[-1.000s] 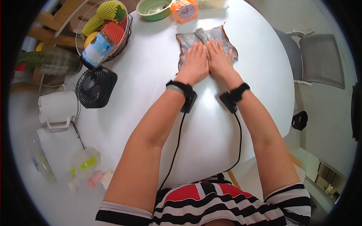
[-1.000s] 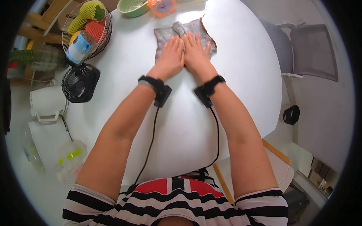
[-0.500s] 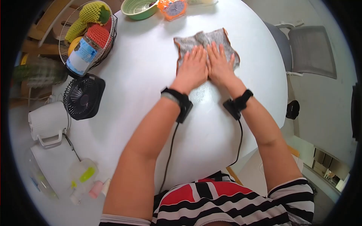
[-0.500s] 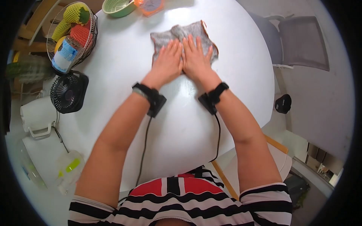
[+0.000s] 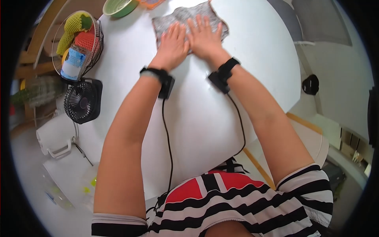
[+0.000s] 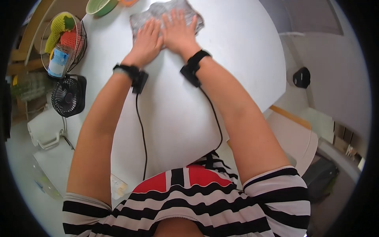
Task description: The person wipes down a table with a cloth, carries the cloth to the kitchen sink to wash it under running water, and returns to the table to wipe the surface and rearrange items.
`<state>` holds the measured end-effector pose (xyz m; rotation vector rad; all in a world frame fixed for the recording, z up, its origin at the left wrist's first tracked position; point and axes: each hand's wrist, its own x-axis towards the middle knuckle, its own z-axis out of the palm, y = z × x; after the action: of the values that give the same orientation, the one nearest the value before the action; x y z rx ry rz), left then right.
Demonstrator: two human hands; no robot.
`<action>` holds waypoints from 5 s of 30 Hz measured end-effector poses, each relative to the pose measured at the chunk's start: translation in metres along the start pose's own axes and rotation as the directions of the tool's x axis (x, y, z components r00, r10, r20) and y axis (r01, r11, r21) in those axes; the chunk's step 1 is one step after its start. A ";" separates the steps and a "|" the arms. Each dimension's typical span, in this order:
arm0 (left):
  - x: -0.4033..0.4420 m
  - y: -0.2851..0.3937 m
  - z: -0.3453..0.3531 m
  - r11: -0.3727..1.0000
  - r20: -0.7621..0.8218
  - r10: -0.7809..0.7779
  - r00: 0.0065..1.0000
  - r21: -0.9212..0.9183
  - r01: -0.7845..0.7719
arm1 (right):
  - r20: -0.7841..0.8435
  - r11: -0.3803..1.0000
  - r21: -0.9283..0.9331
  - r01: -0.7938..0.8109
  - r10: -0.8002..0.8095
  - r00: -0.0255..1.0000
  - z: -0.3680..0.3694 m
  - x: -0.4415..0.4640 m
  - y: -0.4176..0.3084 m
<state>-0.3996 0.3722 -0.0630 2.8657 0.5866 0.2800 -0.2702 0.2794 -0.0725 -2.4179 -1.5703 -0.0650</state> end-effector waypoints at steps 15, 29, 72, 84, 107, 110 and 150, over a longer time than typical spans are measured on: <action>-0.028 0.089 0.012 0.992 0.354 0.086 0.931 -0.117 -0.047 | 0.200 0.959 0.223 -0.177 0.133 0.971 -0.024 -0.111 0.041; 0.023 0.132 0.020 0.976 0.174 0.216 0.961 -0.035 -0.214 | 0.046 0.976 0.122 -0.180 0.175 0.983 -0.037 -0.091 0.082; 0.014 0.169 0.029 0.910 0.301 0.412 0.860 -0.189 -0.370 | 0.027 0.914 0.006 -0.406 0.406 0.914 -0.062 -0.167 0.093; 0.058 0.199 0.085 0.906 -0.001 0.386 0.922 -0.186 -0.379 | 0.088 0.845 -0.171 -0.508 0.526 0.846 -0.048 -0.147 0.167; -0.359 0.072 0.013 0.955 0.286 -0.203 0.937 -0.153 0.254 | 0.413 0.969 0.224 0.101 -0.188 0.891 0.044 -0.300 -0.160; -0.344 0.057 0.007 0.964 0.290 -0.235 0.928 -0.049 0.260 | 0.417 0.948 0.256 0.187 -0.283 0.864 0.050 -0.268 -0.160; -0.194 -0.017 0.019 0.920 -0.148 -0.391 0.908 -0.059 0.387 | 0.237 0.953 0.066 0.297 -0.304 0.923 0.047 -0.077 -0.135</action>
<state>-0.5771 0.3060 -0.1129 2.6335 1.1536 0.4430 -0.4288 0.2733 -0.1063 -2.2088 -2.0278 0.2066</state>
